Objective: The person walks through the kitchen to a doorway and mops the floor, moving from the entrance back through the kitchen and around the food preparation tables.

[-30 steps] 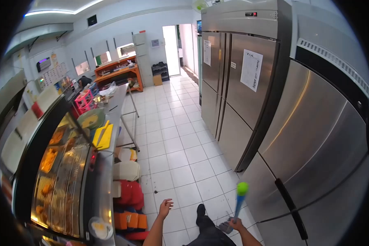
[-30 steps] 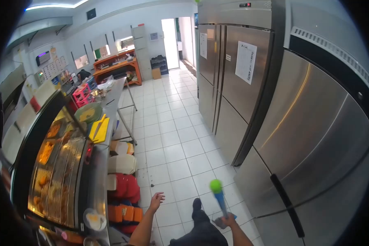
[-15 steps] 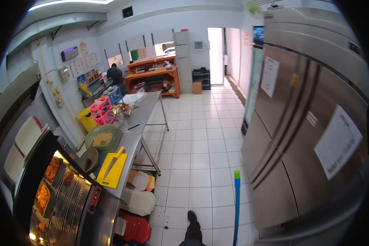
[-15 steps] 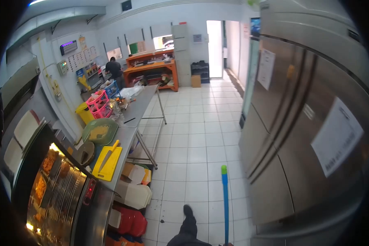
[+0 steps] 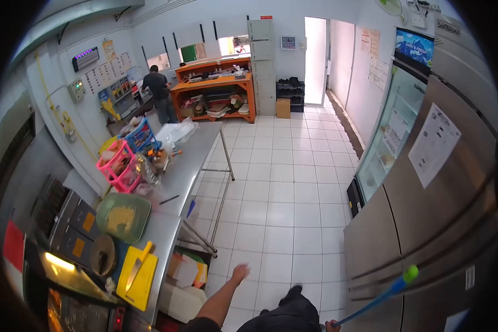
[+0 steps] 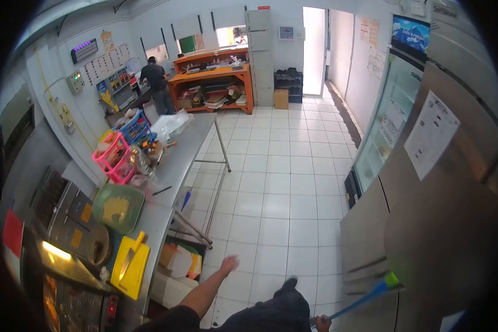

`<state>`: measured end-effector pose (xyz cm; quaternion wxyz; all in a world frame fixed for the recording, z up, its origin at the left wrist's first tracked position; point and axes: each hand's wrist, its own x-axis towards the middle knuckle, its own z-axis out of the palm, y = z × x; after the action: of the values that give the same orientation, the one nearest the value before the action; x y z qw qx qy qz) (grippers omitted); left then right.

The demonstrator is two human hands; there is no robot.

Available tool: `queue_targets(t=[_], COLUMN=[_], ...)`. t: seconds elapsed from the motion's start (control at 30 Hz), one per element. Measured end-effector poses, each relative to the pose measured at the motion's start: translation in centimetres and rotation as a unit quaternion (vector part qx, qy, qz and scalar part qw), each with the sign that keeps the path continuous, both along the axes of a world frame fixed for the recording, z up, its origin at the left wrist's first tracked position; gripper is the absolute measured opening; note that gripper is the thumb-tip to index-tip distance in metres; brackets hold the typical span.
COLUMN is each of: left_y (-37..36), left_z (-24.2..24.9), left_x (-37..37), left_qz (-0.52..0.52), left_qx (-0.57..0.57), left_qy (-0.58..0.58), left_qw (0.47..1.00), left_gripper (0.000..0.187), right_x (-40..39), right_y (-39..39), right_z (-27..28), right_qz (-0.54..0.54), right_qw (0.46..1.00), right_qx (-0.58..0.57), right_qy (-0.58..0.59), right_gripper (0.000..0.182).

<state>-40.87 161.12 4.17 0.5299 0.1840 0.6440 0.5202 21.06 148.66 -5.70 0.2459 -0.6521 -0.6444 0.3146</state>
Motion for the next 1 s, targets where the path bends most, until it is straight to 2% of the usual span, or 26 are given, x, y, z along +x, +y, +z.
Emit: queue_targets(t=[0.03, 0.1, 0.17, 0.2, 0.23, 0.27, 0.33, 0.37, 0.4, 0.43, 0.47, 0.5, 0.53, 0.6, 0.67, 0.77, 0.83, 0.87, 0.9, 0.93, 0.97, 1.0], left_y=[7.7, 20.2, 29.0, 32.8, 35.7, 37.1, 38.8, 38.6, 37.8, 36.2, 34.5, 32.5, 30.2, 29.2, 31.2, 38.7, 46.1, 50.2, 55.2, 61.3, 68.3, 75.8], left_z=[5.1, 8.9, 10.4, 11.0, 11.9, 12.7, 4.7, 3.8, 5.9, 0.4, 1.0, 0.1, -2.2, -1.4, -0.5, -0.1, 0.0, -0.3, -1.0, -2.0, -2.9, -3.9], left_x=[-0.1, -0.5, 0.0, 0.1, 0.0, 0.3, -1.4, -1.5, -1.4, -2.4, -2.2, -2.2, -3.2, -3.7, -5.3, -8.5, -10.4, -11.6, -12.7, -14.4, -16.0, -17.3], left_qz=[-0.021, -0.086, -0.123, -0.132, -0.14, -0.127, -0.141, -0.14, -0.144, -0.12, -0.052, 0.021, -0.035, 0.045, 0.094, 0.118, 0.117, 0.112, 0.104, 0.092, 0.08, 0.065], left_qx=[-0.036, 0.041, 0.068, 0.072, 0.069, 0.051, 0.05, -0.001, -0.106, -0.11, -0.158, -0.165, -0.189, -0.305, -0.371, -0.427, -0.438, -0.432, -0.415, -0.383, -0.342, -0.297], left_qy=[-0.012, 0.058, 0.102, 0.111, 0.121, 0.112, 0.096, 0.099, 0.124, 0.142, 0.034, -0.011, 0.044, -0.031, -0.08, -0.129, -0.161, -0.167, -0.172, -0.17, -0.158, -0.132], left_qw=[0.999, 0.994, 0.985, 0.982, 0.98, 0.984, 0.984, 0.985, 0.976, 0.976, 0.985, 0.986, 0.98, 0.951, 0.921, 0.887, 0.877, 0.879, 0.887, 0.903, 0.923, 0.943], left_gripper=[0.029, 0.03, 0.031, 0.032, 0.032, 0.032, 0.03, 0.031, 0.031, 0.032, 0.032, 0.032, 0.032, 0.03, 0.029, 0.027, 0.026, 0.025, 0.025, 0.024, 0.023, 0.023], right_x=[-1.6, -5.0, -6.5, -7.4, -7.0, -7.4, -8.6, -9.7, -11.1, -12.5, -13.2, -13.5, -14.3, -16.3, -17.8, -19.6, -20.8, -20.8, -21.2, -22.0, -22.3, -22.6], right_y=[2.9, 9.6, 17.5, 21.3, 25.2, 28.9, 37.0, 42.2, 47.1, 51.4, 55.1, 58.4, 62.2, 69.5, 74.8, 81.5, 85.4, 87.2, 90.5, 93.5, 96.6, 99.9], right_z=[-0.2, 1.4, 3.6, 4.9, -3.5, -4.5, -3.4, -2.3, -1.4, -0.2, 1.4, 2.8, 4.0, 5.1, 5.2, 6.4, 9.2, 10.4, 11.1, 12.2, 12.2, 12.8], right_qz=[-0.005, -0.01, -0.013, -0.004, -0.052, -0.043, -0.018, -0.003, 0.01, 0.02, 0.027, 0.028, 0.029, 0.008, -0.018, -0.032, -0.043, -0.042, -0.034, -0.035, -0.014, -0.044], right_qw=[1.0, 0.998, 0.994, 0.999, 0.991, 0.987, 0.984, 0.985, 0.985, 0.985, 0.985, 0.984, 0.985, 0.987, 0.987, 0.988, 0.995, 0.993, 0.991, 0.983, 0.997, 0.996], right_qx=[-0.009, -0.021, -0.025, 0.008, -0.039, -0.068, -0.104, -0.112, -0.119, -0.128, -0.14, -0.154, -0.146, -0.141, -0.14, -0.096, -0.082, -0.106, -0.119, -0.135, -0.059, -0.062], right_qy=[-0.017, -0.055, -0.101, -0.043, 0.118, 0.136, 0.143, 0.133, 0.123, 0.113, 0.099, 0.082, 0.09, 0.075, 0.071, 0.116, 0.042, 0.042, 0.046, 0.116, 0.056, 0.053], right_gripper=[0.032, 0.027, 0.022, 0.032, 0.033, 0.032, 0.032, 0.032, 0.031, 0.031, 0.031, 0.031, 0.032, 0.032, 0.031, 0.033, 0.03, 0.029, 0.028, 0.025, 0.023, 0.023])
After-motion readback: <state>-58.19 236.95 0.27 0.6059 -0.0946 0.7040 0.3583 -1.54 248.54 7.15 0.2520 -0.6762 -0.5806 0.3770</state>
